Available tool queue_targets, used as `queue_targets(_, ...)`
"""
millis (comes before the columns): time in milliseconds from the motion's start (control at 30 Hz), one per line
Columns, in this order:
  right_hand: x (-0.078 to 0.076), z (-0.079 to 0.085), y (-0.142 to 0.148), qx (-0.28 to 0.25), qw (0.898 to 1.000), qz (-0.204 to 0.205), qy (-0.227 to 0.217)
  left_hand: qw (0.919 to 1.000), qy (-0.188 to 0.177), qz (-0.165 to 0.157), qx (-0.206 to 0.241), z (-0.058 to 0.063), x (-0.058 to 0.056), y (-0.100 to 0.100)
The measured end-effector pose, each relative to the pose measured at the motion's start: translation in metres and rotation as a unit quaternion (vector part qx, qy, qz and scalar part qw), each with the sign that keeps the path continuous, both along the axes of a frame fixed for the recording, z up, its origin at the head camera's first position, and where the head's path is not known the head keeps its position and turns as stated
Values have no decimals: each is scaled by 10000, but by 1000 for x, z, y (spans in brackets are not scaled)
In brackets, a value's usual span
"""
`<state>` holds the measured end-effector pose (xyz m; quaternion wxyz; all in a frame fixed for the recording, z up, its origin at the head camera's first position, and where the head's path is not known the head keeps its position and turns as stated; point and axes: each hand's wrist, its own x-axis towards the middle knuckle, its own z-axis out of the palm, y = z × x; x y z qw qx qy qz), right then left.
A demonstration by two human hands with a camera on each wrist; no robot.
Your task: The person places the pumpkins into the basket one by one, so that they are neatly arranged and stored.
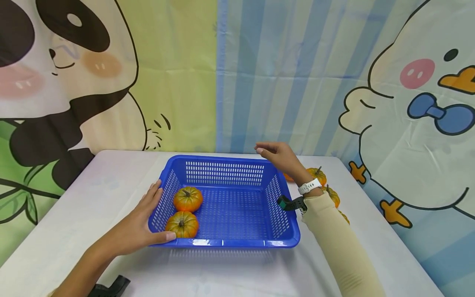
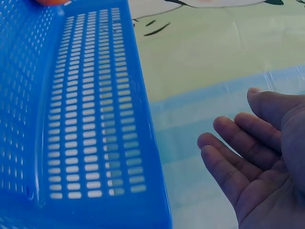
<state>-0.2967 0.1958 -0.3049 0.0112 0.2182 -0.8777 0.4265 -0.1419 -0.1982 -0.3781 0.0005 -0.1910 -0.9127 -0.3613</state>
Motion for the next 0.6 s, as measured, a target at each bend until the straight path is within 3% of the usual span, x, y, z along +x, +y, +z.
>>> queue_targets(400,0,-10,30,-425,9969,-658,49,10000,-25,-19,44,-1,-1,1)
queue_targets(600,0,-16,43,-826,9925,-887,-145,10000,-1,-19,40,-1,-1,0)
